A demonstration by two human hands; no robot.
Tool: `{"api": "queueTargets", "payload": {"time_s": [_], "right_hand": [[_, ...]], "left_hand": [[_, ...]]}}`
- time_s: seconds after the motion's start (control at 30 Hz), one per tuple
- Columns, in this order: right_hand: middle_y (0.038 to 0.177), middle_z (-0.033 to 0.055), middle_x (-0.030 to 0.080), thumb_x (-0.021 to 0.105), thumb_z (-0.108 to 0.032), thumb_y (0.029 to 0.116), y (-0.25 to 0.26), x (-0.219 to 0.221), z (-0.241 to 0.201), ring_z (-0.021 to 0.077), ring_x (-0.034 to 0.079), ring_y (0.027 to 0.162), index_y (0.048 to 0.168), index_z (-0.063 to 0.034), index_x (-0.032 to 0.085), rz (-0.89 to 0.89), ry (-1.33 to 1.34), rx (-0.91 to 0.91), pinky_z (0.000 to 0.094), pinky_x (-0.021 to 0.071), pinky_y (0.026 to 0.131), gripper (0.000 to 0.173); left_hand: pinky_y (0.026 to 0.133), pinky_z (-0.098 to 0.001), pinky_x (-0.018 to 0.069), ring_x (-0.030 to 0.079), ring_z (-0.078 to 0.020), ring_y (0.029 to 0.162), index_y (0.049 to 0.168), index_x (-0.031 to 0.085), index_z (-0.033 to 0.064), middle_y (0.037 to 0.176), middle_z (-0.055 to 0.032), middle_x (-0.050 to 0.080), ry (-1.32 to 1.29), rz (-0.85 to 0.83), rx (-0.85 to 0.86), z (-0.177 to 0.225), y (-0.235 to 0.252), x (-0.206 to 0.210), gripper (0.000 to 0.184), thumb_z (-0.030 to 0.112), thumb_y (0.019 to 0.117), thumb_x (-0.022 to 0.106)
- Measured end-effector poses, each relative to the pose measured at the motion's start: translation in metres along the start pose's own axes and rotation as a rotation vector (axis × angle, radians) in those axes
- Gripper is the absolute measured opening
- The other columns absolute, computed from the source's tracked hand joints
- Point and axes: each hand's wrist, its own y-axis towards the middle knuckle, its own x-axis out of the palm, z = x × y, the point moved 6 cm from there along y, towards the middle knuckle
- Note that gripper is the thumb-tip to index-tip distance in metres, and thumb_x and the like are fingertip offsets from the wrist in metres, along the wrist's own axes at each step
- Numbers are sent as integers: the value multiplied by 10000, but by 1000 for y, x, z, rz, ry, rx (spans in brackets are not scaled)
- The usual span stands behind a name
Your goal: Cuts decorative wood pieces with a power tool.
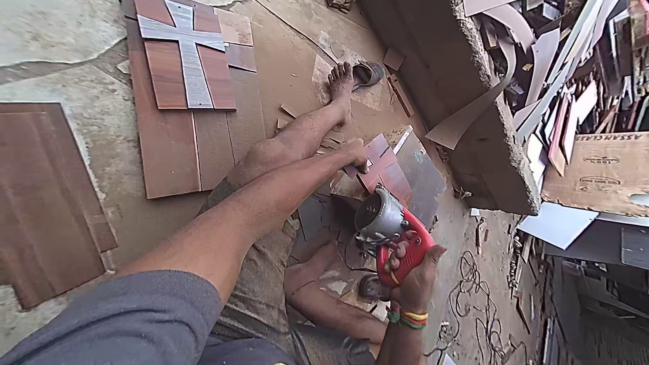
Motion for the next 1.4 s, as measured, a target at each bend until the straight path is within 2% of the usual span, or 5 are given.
{"api": "queueTargets", "payload": {"time_s": [0.2,0.3,0.37,0.57,1.4], "right_hand": [[565,23,559,106,-644,1054,13,12,16,126,556,396,1086,-19,562,70,-108,34,308,525,361,774],[558,5,559,113,-584,1080,10,13,31,123,559,395,1063,-51,568,119,-119,17,309,527,365,700],[557,-11,560,149,-594,1077,5,13,40,111,564,402,1067,-55,570,122,-135,-24,304,534,374,684],[547,-8,563,185,-511,1092,-5,19,58,113,570,398,1043,-47,575,186,-139,-148,299,530,366,608],[528,-11,537,139,-540,1097,1,21,51,123,560,394,948,-87,548,165,-147,-54,305,530,378,628]], "left_hand": [[930,-601,534,637,-382,1157,1382,546,32,1249,-229,638,91,-115,-154,-30,70,27,837,317,700,938],[831,-543,559,678,-381,1013,1254,599,-72,1108,-262,672,1,-4,-25,-10,12,1,643,249,774,881],[1030,-482,484,608,-333,1222,1386,501,-82,1320,-236,614,-53,-199,-181,20,-51,-30,541,157,959,733],[906,-593,544,649,-384,1131,1329,559,10,1207,-233,647,32,-98,-130,-31,67,28,776,272,699,930],[917,-584,544,648,-393,1137,1273,588,-47,1203,-249,645,55,-119,-100,-24,60,21,689,273,752,907]]}}
